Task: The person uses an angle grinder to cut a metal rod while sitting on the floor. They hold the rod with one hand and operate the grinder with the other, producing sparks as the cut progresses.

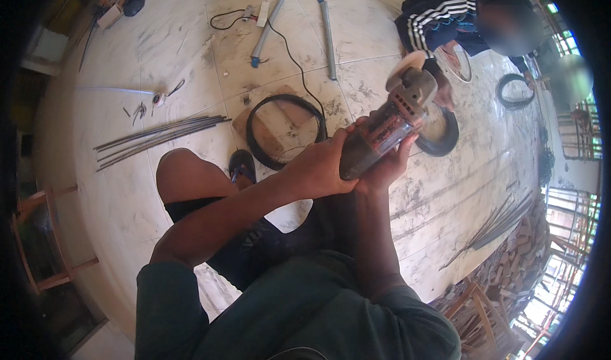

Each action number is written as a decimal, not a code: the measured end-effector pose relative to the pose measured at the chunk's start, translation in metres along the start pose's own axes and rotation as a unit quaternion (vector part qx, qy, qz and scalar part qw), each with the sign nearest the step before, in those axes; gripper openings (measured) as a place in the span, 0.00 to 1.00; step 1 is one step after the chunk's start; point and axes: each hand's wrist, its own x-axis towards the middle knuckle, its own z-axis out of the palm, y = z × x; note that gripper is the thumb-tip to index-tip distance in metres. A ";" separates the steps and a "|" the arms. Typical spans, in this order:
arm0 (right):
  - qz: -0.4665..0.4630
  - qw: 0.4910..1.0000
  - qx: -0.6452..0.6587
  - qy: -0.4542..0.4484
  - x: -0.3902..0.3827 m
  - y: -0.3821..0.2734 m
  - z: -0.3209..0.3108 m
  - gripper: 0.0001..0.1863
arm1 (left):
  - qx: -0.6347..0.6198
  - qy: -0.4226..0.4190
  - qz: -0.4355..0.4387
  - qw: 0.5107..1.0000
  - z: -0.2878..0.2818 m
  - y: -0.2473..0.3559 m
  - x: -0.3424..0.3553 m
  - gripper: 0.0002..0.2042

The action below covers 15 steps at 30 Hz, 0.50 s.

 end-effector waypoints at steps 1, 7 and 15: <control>0.002 1.000 -0.011 0.001 0.001 0.002 -0.002 0.41 | -0.001 0.001 -0.002 1.000 -0.001 -0.001 -0.001 0.47; 0.056 0.998 0.022 -0.021 0.005 0.015 -0.014 0.40 | -0.012 0.051 -0.010 0.999 0.007 -0.017 -0.002 0.41; 0.071 0.928 -0.348 0.116 -0.004 0.020 0.010 0.28 | 0.124 0.167 0.011 0.978 0.038 -0.056 0.012 0.35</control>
